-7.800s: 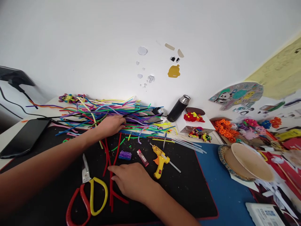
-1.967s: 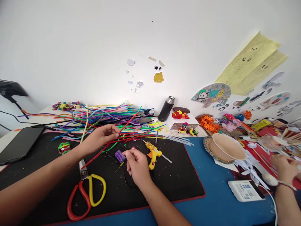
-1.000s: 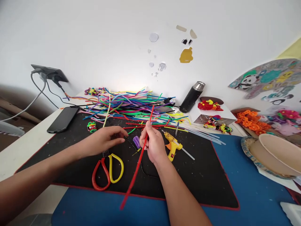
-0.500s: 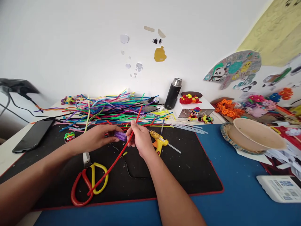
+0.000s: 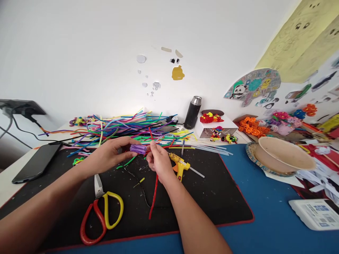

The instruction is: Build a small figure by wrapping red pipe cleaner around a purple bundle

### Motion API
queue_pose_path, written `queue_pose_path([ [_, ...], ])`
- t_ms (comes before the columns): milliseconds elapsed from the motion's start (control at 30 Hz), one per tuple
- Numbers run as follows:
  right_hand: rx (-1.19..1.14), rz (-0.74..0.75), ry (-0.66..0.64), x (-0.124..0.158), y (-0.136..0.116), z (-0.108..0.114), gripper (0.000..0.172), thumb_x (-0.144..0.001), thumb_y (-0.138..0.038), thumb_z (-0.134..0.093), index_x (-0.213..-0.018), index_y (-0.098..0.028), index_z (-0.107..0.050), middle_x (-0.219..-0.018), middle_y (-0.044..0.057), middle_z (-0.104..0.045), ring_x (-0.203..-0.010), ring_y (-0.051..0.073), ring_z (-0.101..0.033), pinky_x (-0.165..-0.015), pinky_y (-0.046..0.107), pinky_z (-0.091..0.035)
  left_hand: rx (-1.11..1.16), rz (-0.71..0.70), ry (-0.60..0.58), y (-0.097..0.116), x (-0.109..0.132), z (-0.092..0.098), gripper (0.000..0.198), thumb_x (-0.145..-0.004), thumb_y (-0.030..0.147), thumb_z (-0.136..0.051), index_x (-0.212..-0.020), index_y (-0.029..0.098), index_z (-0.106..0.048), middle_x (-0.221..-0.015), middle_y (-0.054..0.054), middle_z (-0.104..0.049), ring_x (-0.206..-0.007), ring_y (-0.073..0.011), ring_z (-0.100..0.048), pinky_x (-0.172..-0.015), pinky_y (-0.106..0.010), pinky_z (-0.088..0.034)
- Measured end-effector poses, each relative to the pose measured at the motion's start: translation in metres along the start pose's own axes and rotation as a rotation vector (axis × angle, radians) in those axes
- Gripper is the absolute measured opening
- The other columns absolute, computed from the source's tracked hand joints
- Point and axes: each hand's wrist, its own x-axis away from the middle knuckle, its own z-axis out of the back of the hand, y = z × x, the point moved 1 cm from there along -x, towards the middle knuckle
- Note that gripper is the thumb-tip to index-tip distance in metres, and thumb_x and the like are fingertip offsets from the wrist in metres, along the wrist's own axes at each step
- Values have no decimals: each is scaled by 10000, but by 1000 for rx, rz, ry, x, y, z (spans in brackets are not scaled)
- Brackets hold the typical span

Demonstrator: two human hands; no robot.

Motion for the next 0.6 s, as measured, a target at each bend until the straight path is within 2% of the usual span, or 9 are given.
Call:
queue_pose_path([
  [100,45,-3,-69,3,3,-5,643,-790,-828,-698,-753,-218,-498,-524,-69,-499,-366,43,-259,-380,213,-117,-26,-9,1,1,0,0,297,-995,415,-603,-1186,226,-730,-999,-36,-746,-818,-194,-645,-740,-285,-481],
  [200,84,12,-104,5,7,-7,624,-811,-806,-697,-749,-210,-525,-518,-74,-480,-373,47,-266,-386,219,-115,-36,3,3,1,-1,-3,300,-991,421,-607,-1176,228,-743,-1021,-49,-750,-874,-214,-666,-764,-296,-492],
  [367,58,8,-87,5,7,-7,625,-812,-757,-731,-645,-208,-484,-480,-84,-414,-364,43,-242,-393,237,-97,207,74,-3,1,-2,-8,419,-941,497,-676,-1250,215,-700,-1056,-68,-748,-911,-236,-667,-794,-329,-521],
  [500,30,-20,-111,8,5,-10,585,-804,-754,-738,-766,-187,-601,-484,-93,-425,-363,44,-225,-398,233,-88,464,137,-27,2,-2,-9,438,-944,582,-658,-1125,183,-675,-915,-35,-709,-753,-177,-614,-678,-285,-491],
  [600,37,-30,-122,11,5,-14,577,-808,-745,-740,-817,-179,-625,-488,-95,-436,-365,42,-217,-401,229,-92,536,187,-10,5,-2,-7,455,-931,628,-660,-1009,180,-659,-796,6,-650,-635,-137,-536,-593,-256,-432],
])
